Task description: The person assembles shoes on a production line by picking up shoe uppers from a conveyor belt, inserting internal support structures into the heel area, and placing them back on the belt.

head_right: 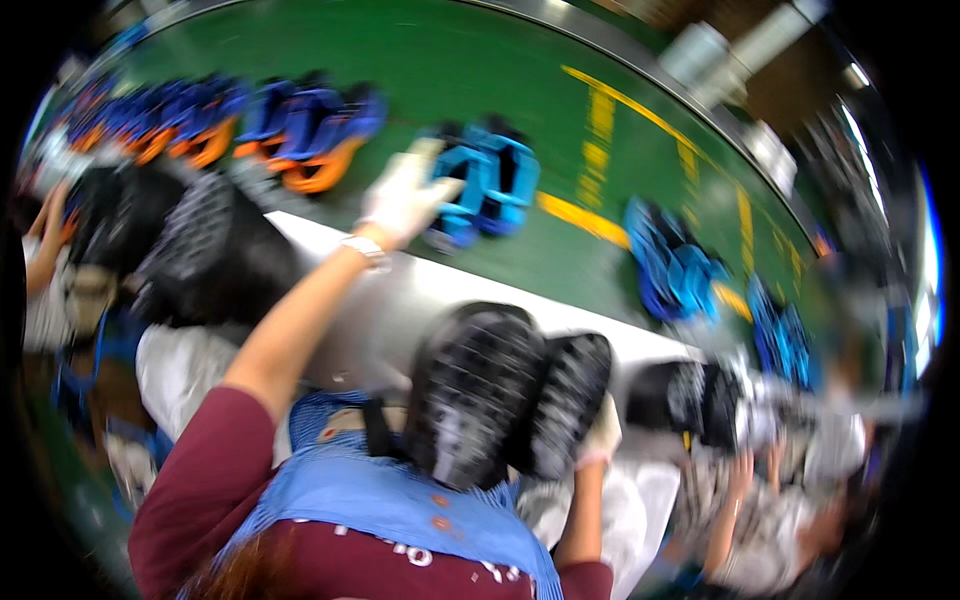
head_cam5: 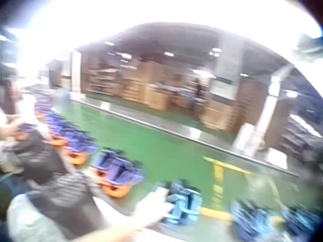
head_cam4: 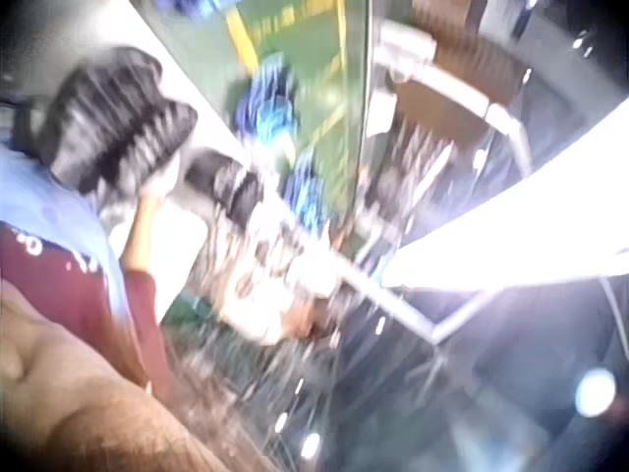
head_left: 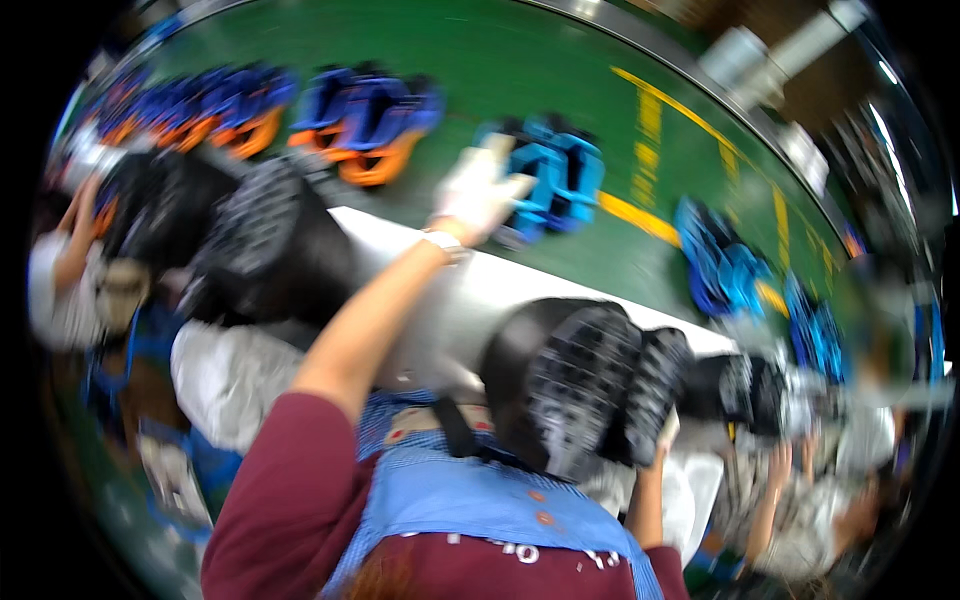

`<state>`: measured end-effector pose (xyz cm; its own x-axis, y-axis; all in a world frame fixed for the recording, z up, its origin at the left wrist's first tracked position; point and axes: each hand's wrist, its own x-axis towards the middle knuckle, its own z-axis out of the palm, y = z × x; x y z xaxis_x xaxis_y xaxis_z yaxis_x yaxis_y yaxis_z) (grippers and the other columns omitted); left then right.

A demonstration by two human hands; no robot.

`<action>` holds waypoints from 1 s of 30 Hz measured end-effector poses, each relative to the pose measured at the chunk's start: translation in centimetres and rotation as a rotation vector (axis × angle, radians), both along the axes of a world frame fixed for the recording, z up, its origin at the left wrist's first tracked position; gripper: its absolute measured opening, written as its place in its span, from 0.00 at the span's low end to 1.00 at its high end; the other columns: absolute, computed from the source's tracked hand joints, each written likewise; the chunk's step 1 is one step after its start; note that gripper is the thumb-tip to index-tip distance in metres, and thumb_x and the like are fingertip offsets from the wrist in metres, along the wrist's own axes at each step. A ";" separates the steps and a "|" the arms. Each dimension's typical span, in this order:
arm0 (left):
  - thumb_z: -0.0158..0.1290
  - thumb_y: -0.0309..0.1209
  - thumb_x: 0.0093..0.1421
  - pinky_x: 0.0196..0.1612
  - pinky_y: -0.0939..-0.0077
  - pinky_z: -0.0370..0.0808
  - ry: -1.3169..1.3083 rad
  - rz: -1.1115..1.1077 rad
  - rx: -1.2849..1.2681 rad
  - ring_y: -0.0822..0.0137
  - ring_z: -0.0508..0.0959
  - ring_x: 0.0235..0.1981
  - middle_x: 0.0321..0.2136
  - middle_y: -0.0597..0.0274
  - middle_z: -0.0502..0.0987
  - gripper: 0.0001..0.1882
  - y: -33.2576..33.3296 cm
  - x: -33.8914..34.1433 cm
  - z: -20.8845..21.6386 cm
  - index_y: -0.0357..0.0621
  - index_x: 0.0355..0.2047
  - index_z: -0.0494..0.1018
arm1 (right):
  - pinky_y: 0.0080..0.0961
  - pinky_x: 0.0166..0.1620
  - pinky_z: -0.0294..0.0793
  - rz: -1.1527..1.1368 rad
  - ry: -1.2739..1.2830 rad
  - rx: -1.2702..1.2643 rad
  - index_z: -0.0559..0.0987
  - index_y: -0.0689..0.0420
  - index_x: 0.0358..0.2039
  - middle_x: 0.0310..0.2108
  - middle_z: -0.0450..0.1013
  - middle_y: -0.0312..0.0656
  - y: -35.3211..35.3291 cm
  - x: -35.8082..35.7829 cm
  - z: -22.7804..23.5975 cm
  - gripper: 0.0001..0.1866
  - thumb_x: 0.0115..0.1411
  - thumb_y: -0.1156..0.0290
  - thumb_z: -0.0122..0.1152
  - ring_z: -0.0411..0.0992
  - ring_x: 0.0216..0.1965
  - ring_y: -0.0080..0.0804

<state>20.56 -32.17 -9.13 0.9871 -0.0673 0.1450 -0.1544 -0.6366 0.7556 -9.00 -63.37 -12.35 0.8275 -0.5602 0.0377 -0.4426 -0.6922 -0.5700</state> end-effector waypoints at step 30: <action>0.61 0.34 0.56 0.51 0.65 0.74 -0.277 -0.374 0.264 0.51 0.76 0.46 0.52 0.47 0.71 0.27 -1.7 -0.9 -1.0 0.39 0.54 0.71 | 0.36 0.52 0.71 -0.213 0.056 -0.457 0.74 0.60 0.48 0.45 0.72 0.52 -17.3 -7.9 11.8 0.25 0.51 0.64 0.68 0.72 0.48 0.50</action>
